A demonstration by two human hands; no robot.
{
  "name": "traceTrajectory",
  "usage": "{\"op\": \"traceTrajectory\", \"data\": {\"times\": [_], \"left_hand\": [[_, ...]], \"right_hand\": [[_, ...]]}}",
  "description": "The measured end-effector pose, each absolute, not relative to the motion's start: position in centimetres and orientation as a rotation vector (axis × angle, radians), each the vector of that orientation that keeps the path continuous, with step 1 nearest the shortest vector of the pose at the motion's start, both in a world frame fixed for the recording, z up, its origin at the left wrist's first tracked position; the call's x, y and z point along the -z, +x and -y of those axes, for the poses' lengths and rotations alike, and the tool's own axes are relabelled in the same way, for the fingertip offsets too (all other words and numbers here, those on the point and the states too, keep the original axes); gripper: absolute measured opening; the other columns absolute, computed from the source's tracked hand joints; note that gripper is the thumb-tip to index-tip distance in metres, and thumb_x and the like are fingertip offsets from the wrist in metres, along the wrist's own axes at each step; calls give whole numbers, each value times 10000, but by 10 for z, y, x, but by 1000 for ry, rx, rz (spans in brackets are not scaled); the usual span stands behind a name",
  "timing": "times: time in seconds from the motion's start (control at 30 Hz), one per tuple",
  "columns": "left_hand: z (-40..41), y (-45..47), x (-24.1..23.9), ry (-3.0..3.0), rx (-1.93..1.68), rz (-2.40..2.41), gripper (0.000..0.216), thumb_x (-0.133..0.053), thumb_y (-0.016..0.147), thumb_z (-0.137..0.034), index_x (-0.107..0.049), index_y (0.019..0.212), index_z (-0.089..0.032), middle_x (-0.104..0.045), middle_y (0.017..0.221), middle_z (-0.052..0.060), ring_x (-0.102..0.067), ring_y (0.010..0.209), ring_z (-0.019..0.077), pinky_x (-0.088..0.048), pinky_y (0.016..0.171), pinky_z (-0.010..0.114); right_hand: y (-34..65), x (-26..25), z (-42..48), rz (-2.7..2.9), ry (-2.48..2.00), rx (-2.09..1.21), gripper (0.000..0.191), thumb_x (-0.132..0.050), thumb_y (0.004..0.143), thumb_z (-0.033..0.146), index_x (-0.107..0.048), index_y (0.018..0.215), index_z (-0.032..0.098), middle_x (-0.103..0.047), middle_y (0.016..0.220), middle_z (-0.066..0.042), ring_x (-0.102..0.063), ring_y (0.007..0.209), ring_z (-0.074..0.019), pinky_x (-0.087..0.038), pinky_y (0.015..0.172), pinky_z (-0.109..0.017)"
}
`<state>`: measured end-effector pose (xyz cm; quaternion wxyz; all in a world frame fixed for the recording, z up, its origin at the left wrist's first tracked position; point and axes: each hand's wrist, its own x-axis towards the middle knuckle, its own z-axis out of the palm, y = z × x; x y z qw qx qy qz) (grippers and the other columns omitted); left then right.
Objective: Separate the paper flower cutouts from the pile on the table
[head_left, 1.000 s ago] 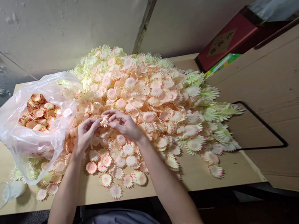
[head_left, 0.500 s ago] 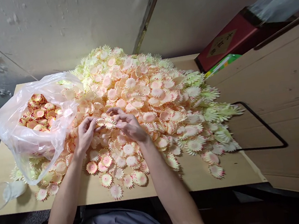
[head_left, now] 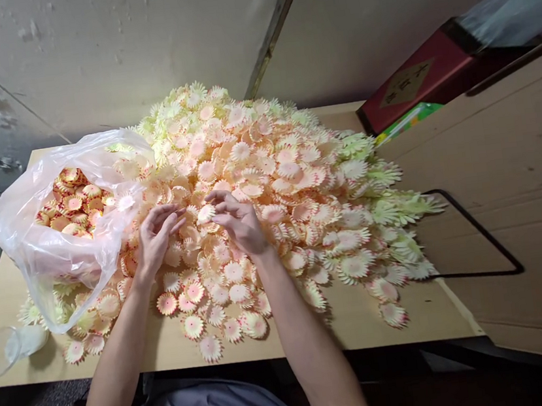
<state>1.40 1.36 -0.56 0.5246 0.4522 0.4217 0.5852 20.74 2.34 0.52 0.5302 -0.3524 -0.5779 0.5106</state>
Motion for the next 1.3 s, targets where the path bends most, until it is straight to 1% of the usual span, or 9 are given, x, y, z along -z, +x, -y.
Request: {"op": "traceTrajectory", "data": {"times": [0.07,0.13,0.2,0.3,0.4,0.6,1.3], "left_hand": [[-11,17,4,1134,-1426,-1012,334,-753,777,-391,-644,1015,-184,-691,1185,107,-655,1140,244,-543,959,379],[-9,19,2,1199,-1419,-1025,299,-746,786,-391,-673,980,-174,-685,1213,115,-637,1165,246,-524,983,368],[-8,19,1,1271,-1365,-1021,272,-729,803,-392,-703,951,-165,-691,1211,119,-639,1157,245,-518,979,346],[-7,21,1,1335,-1302,-1004,265,-735,799,-384,-730,933,-156,-734,1116,112,-682,1058,229,-532,934,322],[-6,21,3,1342,-1297,-1024,255,-745,788,-389,-746,894,-158,-760,1032,95,-709,944,208,-548,882,309],[-6,21,5,1333,-1291,-1051,276,-750,778,-410,-761,890,-159,-770,994,90,-717,885,202,-557,828,295],[-8,20,6,1373,-1303,-1033,229,-744,796,-363,-769,905,-163,-776,960,79,-722,850,182,-555,792,265]], "right_hand": [[203,-3,-25,1403,-905,-1182,176,-701,778,389,-699,725,221,-558,1119,-71,-541,1101,-241,-482,946,-386],[201,-1,-26,1452,-941,-1160,197,-704,794,412,-705,755,219,-549,1118,-72,-551,1076,-227,-490,916,-361],[200,0,-25,1529,-931,-1143,191,-696,812,412,-711,796,222,-539,1131,-69,-548,1102,-225,-480,935,-355],[201,1,-23,1636,-884,-1147,164,-674,842,387,-715,866,231,-534,1131,-62,-538,1143,-221,-449,993,-361],[201,0,-22,1683,-865,-1159,169,-655,861,393,-712,898,238,-543,1106,-56,-547,1115,-211,-448,990,-359],[200,-1,-21,1705,-861,-1131,168,-664,859,392,-710,898,235,-547,1087,-54,-554,1074,-203,-454,960,-349],[199,1,-21,1698,-842,-1099,108,-671,855,304,-704,888,206,-552,1082,-60,-565,1058,-188,-463,915,-330]]}}
